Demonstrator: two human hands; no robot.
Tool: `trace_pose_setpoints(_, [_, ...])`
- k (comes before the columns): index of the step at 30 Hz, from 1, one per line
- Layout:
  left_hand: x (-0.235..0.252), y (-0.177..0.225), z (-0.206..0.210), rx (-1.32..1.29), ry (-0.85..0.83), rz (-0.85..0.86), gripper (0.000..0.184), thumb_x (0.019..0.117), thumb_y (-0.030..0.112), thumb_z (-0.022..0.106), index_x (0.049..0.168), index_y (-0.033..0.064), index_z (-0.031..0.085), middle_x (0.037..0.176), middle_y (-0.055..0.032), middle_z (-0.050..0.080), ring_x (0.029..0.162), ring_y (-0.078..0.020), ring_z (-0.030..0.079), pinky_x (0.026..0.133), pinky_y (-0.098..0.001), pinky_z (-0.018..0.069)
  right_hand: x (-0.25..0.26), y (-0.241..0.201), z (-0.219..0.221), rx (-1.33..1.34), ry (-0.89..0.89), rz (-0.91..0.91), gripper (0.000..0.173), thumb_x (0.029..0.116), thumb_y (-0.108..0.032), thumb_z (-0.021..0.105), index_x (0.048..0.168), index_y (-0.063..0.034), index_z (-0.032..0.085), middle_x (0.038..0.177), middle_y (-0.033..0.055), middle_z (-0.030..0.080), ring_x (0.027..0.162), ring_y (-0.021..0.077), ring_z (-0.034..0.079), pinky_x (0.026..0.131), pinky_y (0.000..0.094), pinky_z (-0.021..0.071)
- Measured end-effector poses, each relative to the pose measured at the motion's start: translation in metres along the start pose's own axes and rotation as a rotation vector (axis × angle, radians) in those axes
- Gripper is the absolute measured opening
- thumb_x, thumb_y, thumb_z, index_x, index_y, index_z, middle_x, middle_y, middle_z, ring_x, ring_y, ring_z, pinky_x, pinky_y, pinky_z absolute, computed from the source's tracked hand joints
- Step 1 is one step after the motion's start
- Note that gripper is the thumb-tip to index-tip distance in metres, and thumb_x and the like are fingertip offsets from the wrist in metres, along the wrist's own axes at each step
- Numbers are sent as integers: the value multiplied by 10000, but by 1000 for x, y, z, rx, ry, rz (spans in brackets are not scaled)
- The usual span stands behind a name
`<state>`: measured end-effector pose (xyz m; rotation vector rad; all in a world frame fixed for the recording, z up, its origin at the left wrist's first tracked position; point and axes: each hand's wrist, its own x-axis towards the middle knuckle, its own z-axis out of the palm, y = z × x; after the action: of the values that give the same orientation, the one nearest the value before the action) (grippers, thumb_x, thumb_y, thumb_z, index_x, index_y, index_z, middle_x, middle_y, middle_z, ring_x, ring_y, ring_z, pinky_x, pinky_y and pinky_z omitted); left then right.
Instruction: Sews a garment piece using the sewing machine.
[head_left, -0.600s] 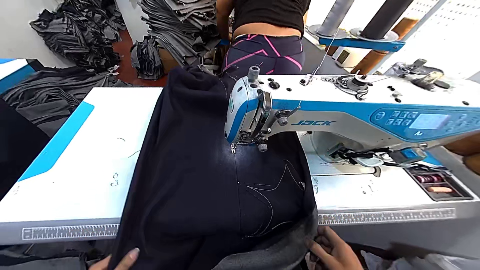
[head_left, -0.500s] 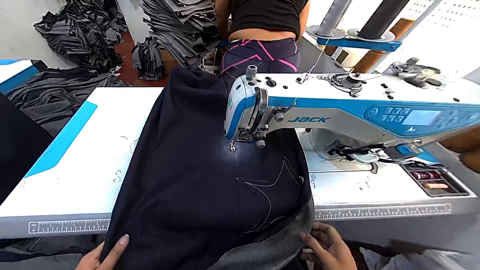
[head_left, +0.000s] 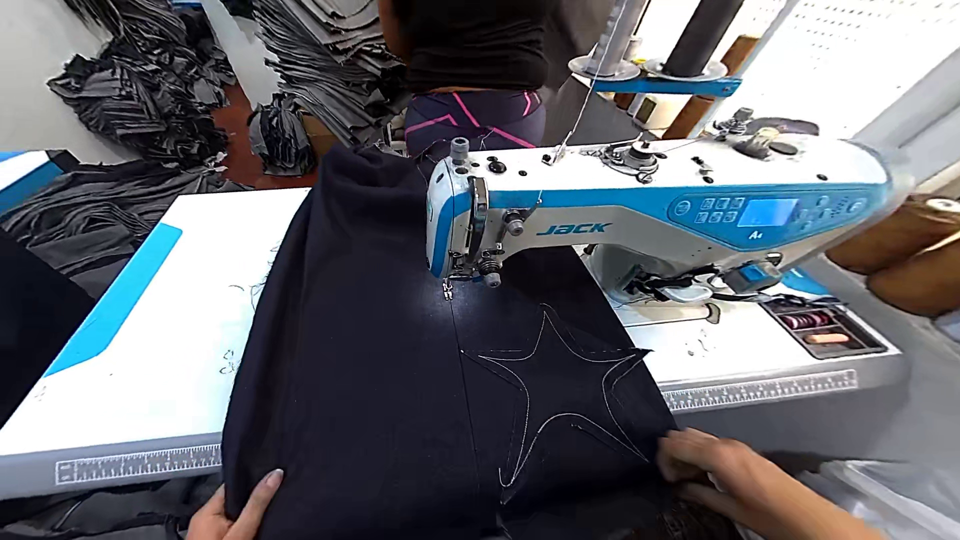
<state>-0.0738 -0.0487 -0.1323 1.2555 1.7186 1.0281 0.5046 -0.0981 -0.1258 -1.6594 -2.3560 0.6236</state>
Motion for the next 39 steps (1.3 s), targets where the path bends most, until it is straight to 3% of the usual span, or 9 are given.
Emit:
trace_pose_setpoints(6, [16,-3,-5,150,30,-16,387,871,237,793,1096,-49,662,925,-66,738,844,-64,714,832,-323,603,8,16,4,83,535,460,536,866,-499,690,1090,-12,710,1045,192,679,930,368,664,763,584,538])
trace_pose_setpoints(9, [20,15,-4,97,85,-53,523,838,257,812,1174,-76,590,981,-81,705,877,-63,696,840,-296,590,54,-13,24,-11,631,491,571,849,-453,779,938,100,664,978,317,611,949,525,607,792,685,493])
trace_pose_setpoints(12, [22,33,6,14,107,-124,530,818,234,823,1187,-56,577,960,-62,708,850,-70,707,806,-297,605,80,-42,25,93,657,458,378,889,-347,634,838,28,640,801,149,612,768,322,628,664,531,491])
trace_pose_setpoints(17, [37,39,20,83,23,-119,404,789,405,813,957,54,701,788,-6,736,723,-102,730,697,-343,627,94,-79,7,1007,609,618,544,887,-335,713,1312,-50,529,987,70,713,844,152,721,740,358,624])
trace_pose_setpoints(20, [48,37,21,255,67,-32,487,755,479,809,940,37,720,806,-72,708,775,-196,698,744,-510,554,101,-76,14,940,531,558,542,721,-340,867,1138,-58,669,898,41,764,800,136,749,724,325,639])
trace_pose_setpoints(26, [48,67,28,-481,52,-233,207,877,-49,575,1073,14,596,844,-71,744,725,-135,741,637,-316,635,102,-67,16,897,514,513,214,902,-125,711,1099,-46,679,893,39,759,800,111,739,736,291,624])
trace_pose_setpoints(29, [48,78,40,-459,30,-276,203,1050,193,513,1131,57,639,884,-48,743,791,-120,730,695,-321,626,105,-65,22,731,538,492,284,894,-303,740,1066,-81,695,847,1,747,769,88,726,711,312,614])
trace_pose_setpoints(33, [60,59,29,179,-31,-83,357,866,309,794,1006,1,678,827,-84,719,775,-196,716,739,-455,590,96,-49,15,507,563,465,349,804,-368,791,975,-72,724,788,32,722,726,151,707,678,438,590])
trace_pose_setpoints(39, [46,45,22,562,-7,167,533,859,505,685,806,-26,676,682,-142,644,695,-307,673,663,-578,492,86,-37,17,475,580,459,283,793,-386,755,919,-136,719,741,-50,706,675,50,686,629,330,579])
